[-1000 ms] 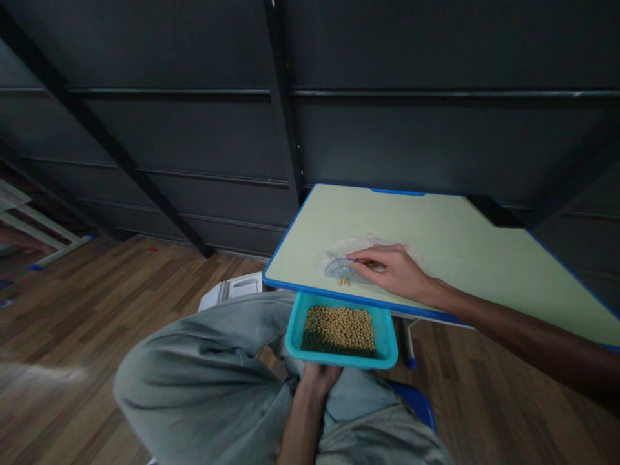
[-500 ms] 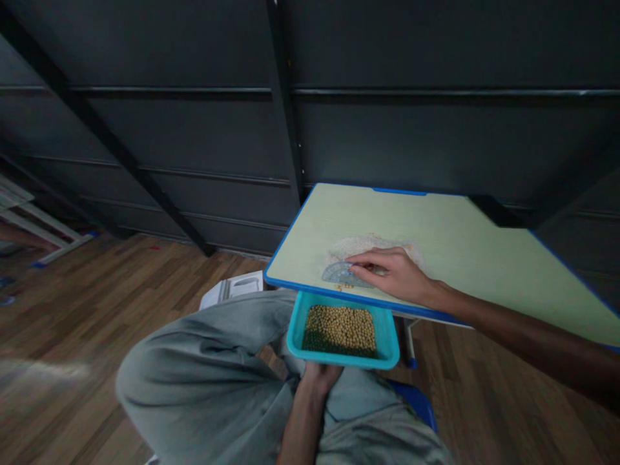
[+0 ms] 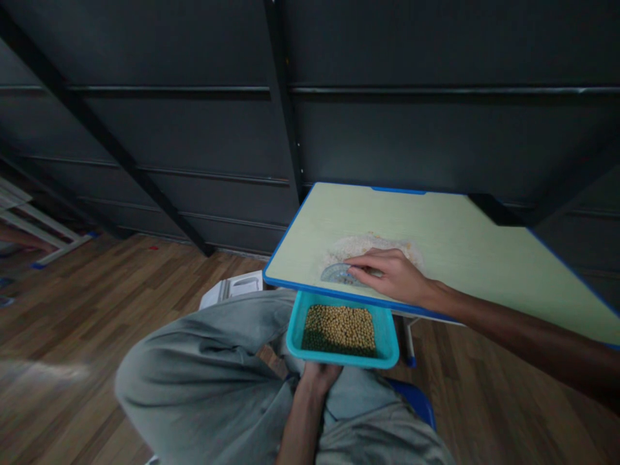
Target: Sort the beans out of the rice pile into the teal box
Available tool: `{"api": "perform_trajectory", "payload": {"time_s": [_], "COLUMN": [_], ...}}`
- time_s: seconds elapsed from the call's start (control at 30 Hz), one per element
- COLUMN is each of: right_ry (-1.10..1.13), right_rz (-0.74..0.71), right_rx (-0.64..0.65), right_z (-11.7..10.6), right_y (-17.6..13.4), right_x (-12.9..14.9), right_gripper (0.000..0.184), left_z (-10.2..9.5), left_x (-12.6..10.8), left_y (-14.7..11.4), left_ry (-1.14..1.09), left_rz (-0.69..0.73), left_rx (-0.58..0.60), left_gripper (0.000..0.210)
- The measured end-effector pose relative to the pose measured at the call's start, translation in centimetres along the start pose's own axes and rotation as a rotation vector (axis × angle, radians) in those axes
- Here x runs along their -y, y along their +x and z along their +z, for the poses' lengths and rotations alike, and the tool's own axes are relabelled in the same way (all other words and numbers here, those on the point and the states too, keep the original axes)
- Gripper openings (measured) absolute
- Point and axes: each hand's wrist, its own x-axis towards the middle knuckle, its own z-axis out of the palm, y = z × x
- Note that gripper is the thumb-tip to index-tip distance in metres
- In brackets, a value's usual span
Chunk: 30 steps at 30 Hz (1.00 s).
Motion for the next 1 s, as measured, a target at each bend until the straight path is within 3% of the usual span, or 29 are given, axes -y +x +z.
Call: {"api": "perform_trajectory", "payload": {"time_s": [0.37,0.77,1.0], "right_ry": [-0.038,-0.017,-0.010], "right_rz": [0.091,0.079,0.062], "right_rx": [-0.130,-0.061,-0.007], "right_z": [-0.03,0.06,-0.06], "right_y": [0.16,0.13,0.17], "right_x": [-0.78,-0.59,-0.22], "right_gripper": [0.025,0.026,0.026], "left_z": [-0.25,-0.15,-0.21], "left_x": [-0.03,-0.17,-0.08], "left_y": [-0.02,-0.22,-0.15], "left_ry": [-0.039,-0.004,0.024], "left_rz": [-0.027,-0.030,-0.001], "left_rx": [-0.020,-0.056,-0.005], "left_gripper": [0.030,0.029,0.027]}}
